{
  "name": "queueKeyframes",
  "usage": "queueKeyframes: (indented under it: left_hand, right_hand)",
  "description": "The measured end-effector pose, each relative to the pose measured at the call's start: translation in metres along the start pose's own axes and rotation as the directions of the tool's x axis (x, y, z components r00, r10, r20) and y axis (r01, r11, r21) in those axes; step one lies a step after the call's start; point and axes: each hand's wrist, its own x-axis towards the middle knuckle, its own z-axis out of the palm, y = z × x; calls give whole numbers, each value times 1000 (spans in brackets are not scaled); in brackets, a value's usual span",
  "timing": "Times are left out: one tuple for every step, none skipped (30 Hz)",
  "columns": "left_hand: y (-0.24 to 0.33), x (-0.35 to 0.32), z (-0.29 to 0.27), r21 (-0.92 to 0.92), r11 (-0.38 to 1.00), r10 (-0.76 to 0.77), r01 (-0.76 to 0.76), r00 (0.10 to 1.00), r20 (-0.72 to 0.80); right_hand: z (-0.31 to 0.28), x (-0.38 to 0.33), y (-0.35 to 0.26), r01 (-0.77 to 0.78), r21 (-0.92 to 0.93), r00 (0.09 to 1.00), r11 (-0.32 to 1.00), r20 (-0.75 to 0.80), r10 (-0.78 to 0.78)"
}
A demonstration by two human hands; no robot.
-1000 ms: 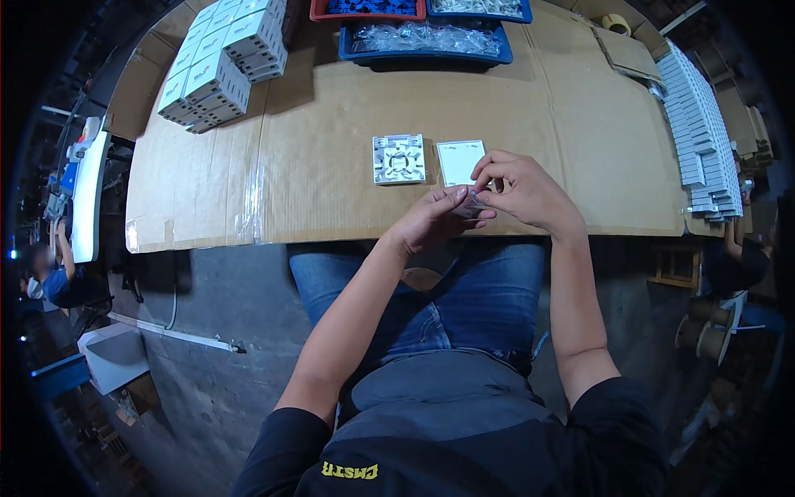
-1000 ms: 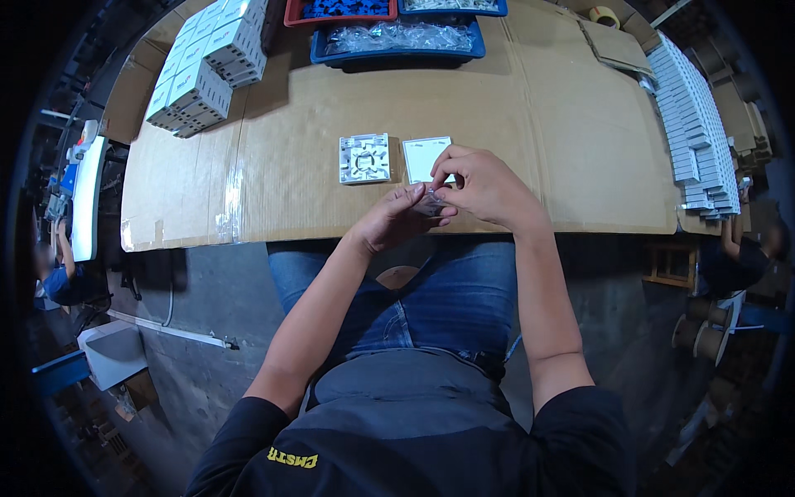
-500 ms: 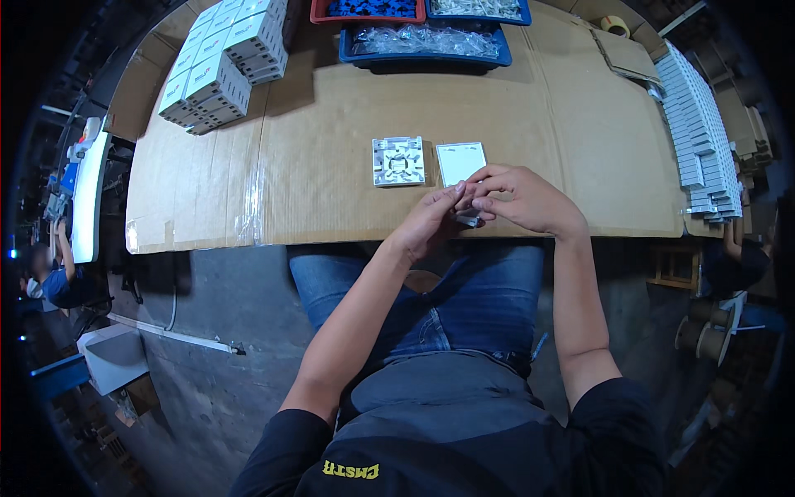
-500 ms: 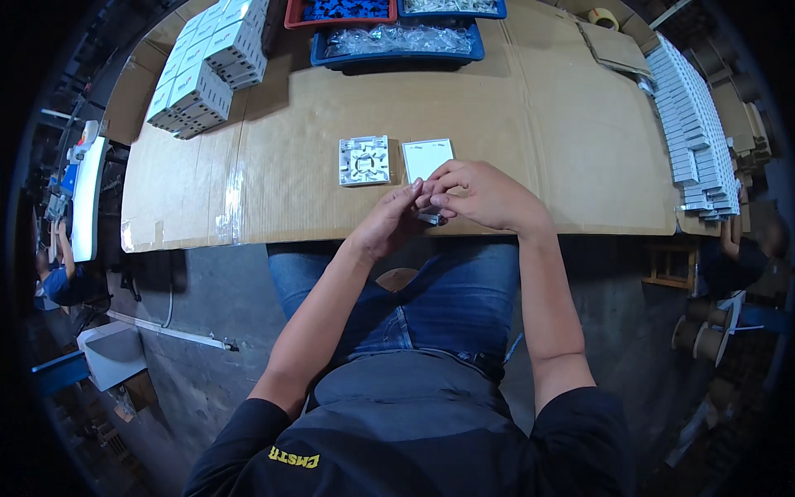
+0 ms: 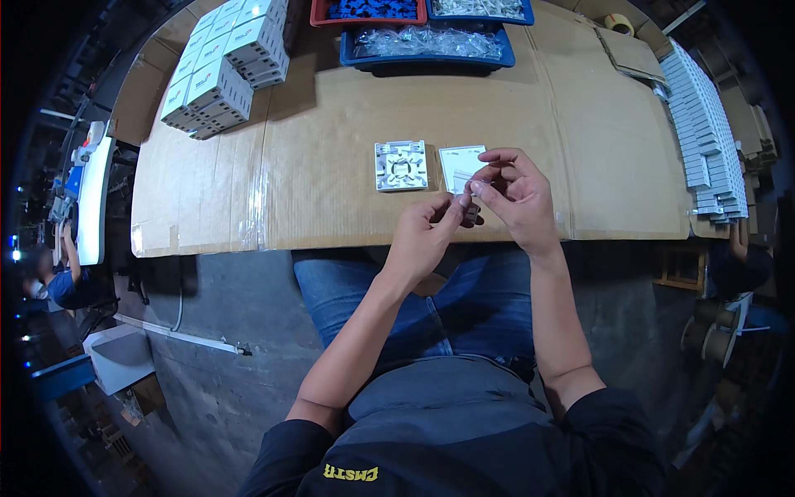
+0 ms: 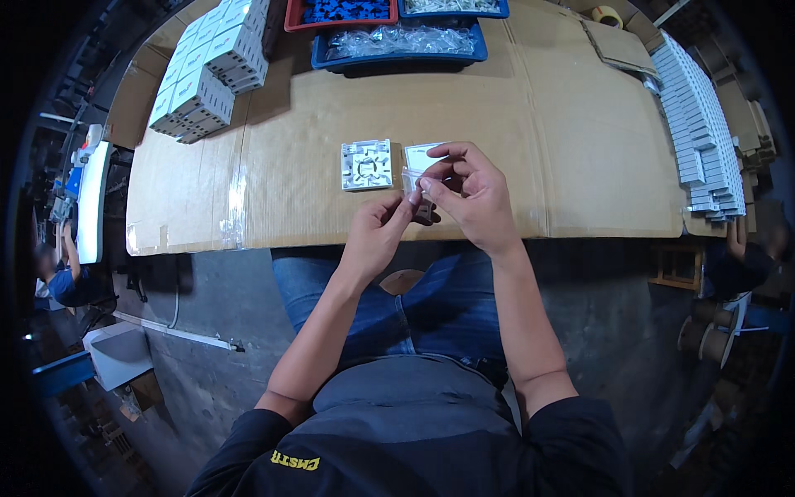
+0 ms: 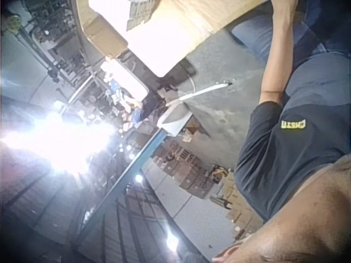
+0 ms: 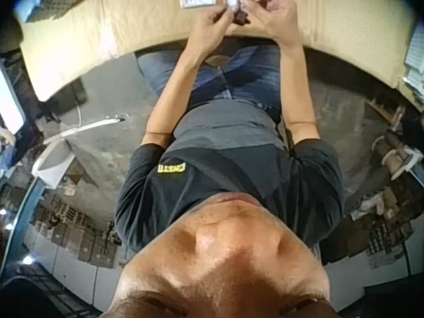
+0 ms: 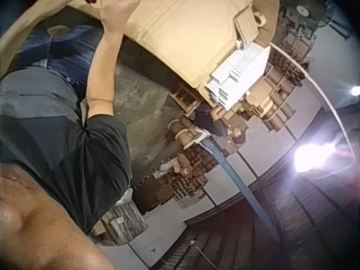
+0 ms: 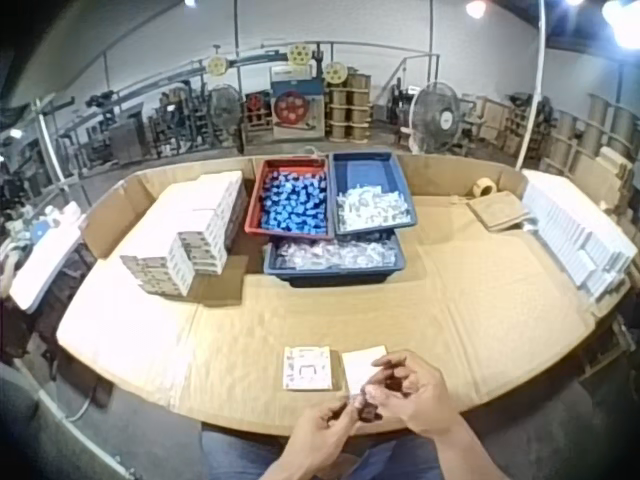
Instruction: Manually assemble and package electronic components into boxes.
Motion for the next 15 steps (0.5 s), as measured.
queueKeyframes:
  left_hand:
    - [5, -1, 1, 38, 999, -22, 23, 999, -23]
    - [9, -2, 3, 42, 999, -22, 23, 1000, -21]
    - [13, -4, 7, 93, 993, 81, -70, 990, -116]
    - [15, -4, 9, 153, 976, 186, -157, 961, -203]
    - [12, -2, 8, 156, 975, 186, -156, 962, -202]
    - [7, 0, 7, 73, 982, 189, -176, 952, -242]
    - [3, 1, 5, -11, 980, 188, -199, 941, -282]
    - [1, 2, 4, -8, 980, 187, -197, 941, -282]
    - [0, 4, 4, -59, 974, 194, -220, 936, -295]
    - [0, 6, 3, -109, 964, 200, -244, 930, -309]
    - [0, 6, 3, -109, 964, 199, -242, 931, -307]
    - [1, 5, 3, -121, 963, 187, -239, 922, -340]
    - [1, 6, 3, -132, 962, 174, -237, 912, -371]
    - [1, 7, 3, -133, 963, 173, -236, 913, -369]
    - [0, 7, 4, -160, 958, 162, -236, 912, -376]
  right_hand:
    - [1, -1, 1, -7, 38, 999, 999, -35, 8]
    - [2, -1, 1, -12, 76, 997, 997, -71, 18]
    - [3, -1, 2, -11, 81, 997, 997, -71, 17]
    - [3, -1, 3, -20, 64, 997, 998, -68, 24]
    - [4, 0, 4, -28, 47, 997, 998, -66, 31]
    - [5, -1, 5, -29, 52, 997, 998, -67, 32]
    - [7, -1, 5, -40, 61, 998, 997, -44, 43]
    - [8, 0, 6, -52, 70, 998, 996, -21, 54]
    - [8, 0, 8, -53, 72, 998, 996, -24, 54]
    - [9, 0, 11, -43, 99, 998, 994, -38, 47]
    - [10, 0, 13, -33, 125, 998, 992, -52, 40]
    - [10, 1, 15, -33, 125, 998, 992, -55, 40]
    - [11, 1, 17, -65, 199, 992, 978, -94, 85]
    - [12, 2, 19, -92, 272, 983, 958, -128, 131]
    - [11, 2, 23, -93, 271, 983, 958, -130, 133]
